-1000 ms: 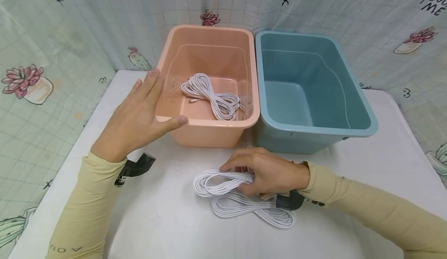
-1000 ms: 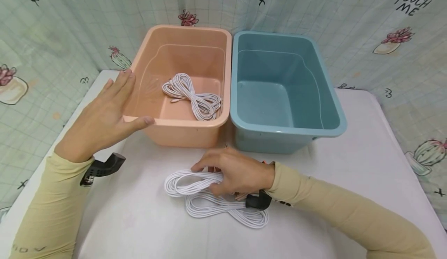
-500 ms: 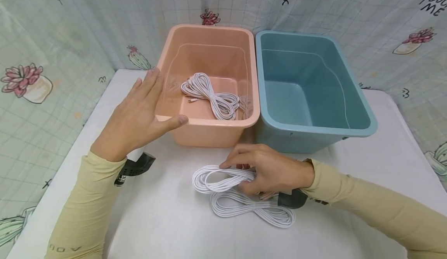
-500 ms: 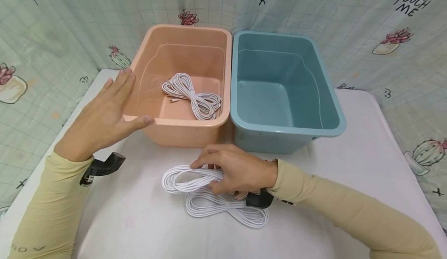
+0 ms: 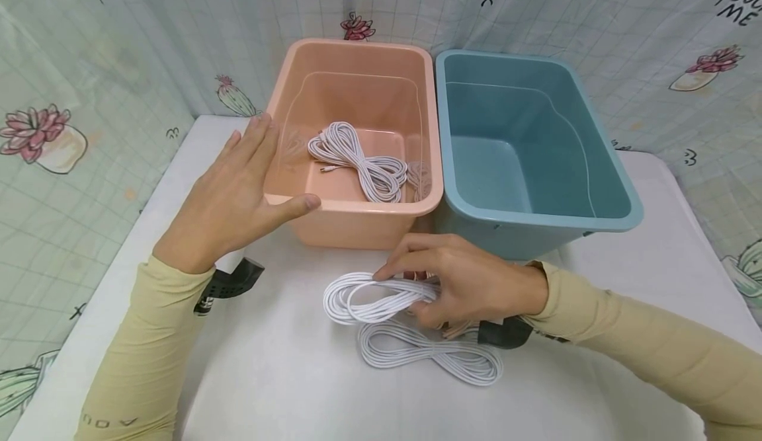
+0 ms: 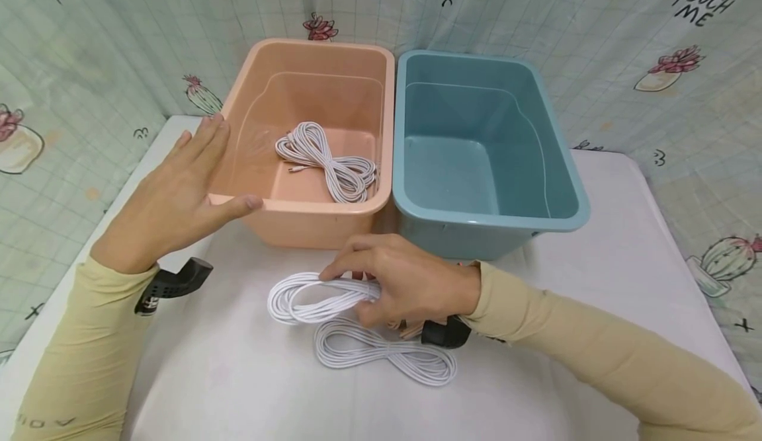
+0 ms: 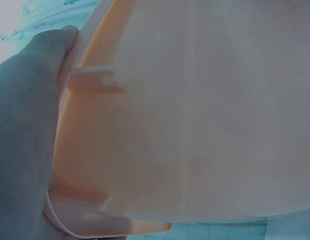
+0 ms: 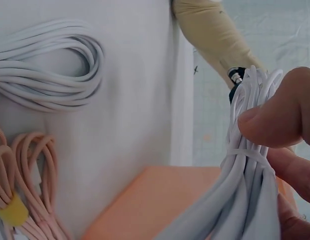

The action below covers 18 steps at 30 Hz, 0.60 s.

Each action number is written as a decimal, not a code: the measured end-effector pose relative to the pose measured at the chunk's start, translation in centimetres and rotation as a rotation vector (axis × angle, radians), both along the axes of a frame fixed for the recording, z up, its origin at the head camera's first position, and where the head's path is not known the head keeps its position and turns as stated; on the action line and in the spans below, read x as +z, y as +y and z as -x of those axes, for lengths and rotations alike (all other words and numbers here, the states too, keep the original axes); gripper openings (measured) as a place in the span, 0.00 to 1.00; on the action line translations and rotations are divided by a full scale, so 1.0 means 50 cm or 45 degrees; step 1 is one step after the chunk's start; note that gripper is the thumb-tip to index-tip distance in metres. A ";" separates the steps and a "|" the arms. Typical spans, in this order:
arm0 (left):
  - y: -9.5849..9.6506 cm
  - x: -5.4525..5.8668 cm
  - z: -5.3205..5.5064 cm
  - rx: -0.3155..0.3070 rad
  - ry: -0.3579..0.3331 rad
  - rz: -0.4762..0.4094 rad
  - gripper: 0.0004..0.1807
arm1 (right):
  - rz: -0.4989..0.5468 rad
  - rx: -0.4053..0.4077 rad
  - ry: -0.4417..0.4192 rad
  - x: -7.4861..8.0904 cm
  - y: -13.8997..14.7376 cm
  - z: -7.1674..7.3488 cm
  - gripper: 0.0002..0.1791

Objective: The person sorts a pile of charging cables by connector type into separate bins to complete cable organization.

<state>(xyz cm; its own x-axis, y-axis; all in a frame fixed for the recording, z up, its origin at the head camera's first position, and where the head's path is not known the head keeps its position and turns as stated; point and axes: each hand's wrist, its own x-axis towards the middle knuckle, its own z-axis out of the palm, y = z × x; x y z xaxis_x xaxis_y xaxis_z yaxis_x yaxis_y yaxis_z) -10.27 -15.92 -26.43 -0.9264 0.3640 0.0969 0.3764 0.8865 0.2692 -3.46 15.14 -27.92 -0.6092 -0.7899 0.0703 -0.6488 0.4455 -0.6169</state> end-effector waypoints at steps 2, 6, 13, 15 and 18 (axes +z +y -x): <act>0.000 0.000 0.000 0.005 -0.003 -0.004 0.58 | 0.008 -0.003 0.012 0.008 -0.001 0.000 0.28; 0.000 0.000 0.000 0.009 -0.001 -0.010 0.58 | 0.023 -0.003 0.053 0.024 -0.002 0.002 0.28; 0.000 0.000 0.000 0.015 -0.005 -0.010 0.59 | 0.013 -0.013 0.067 0.050 -0.002 0.006 0.28; 0.000 0.000 0.000 0.016 -0.005 -0.010 0.59 | 0.015 -0.012 0.082 0.056 -0.001 0.007 0.27; 0.000 -0.001 0.000 0.021 -0.004 -0.013 0.59 | 0.035 0.001 0.112 0.066 -0.001 0.010 0.27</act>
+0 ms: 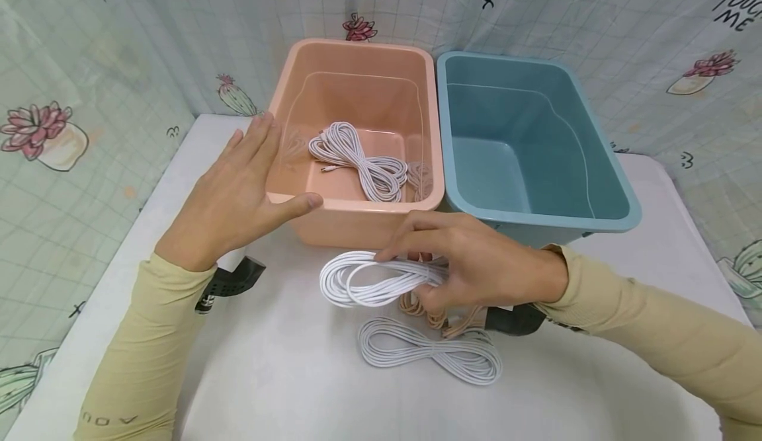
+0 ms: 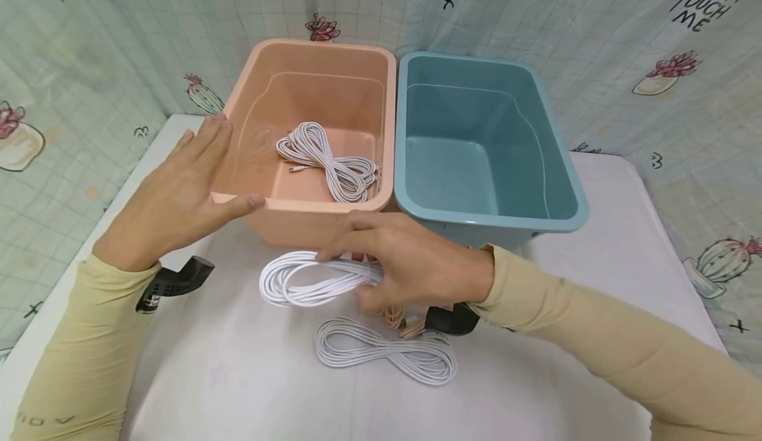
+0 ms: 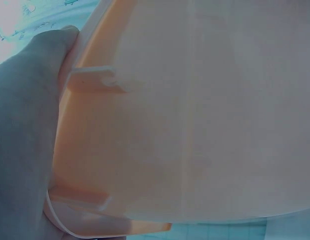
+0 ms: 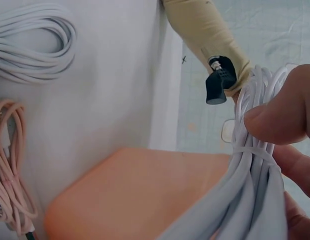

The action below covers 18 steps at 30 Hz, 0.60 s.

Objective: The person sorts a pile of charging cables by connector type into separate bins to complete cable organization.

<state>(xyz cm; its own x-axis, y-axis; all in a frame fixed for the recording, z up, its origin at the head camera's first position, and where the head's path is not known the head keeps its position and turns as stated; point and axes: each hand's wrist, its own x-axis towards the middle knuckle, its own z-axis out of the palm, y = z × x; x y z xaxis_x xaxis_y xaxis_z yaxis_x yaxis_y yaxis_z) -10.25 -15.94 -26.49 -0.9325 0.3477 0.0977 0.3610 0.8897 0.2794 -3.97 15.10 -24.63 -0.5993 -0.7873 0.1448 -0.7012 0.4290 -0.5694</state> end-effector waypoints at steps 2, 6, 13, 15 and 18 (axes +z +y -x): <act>0.000 0.000 0.000 0.001 0.003 -0.004 0.59 | 0.014 0.006 0.024 0.006 0.000 0.002 0.28; 0.000 0.000 -0.001 0.003 0.005 -0.013 0.59 | 0.008 -0.006 0.036 0.022 0.000 0.004 0.28; -0.001 0.000 -0.002 -0.001 -0.002 -0.017 0.58 | 0.039 0.001 0.035 0.044 -0.002 0.014 0.26; -0.001 0.000 -0.002 -0.004 -0.003 -0.018 0.58 | 0.046 0.007 0.046 0.051 -0.002 0.017 0.26; -0.001 0.000 -0.001 -0.010 -0.005 -0.015 0.58 | 0.049 0.000 0.067 0.061 -0.002 0.021 0.25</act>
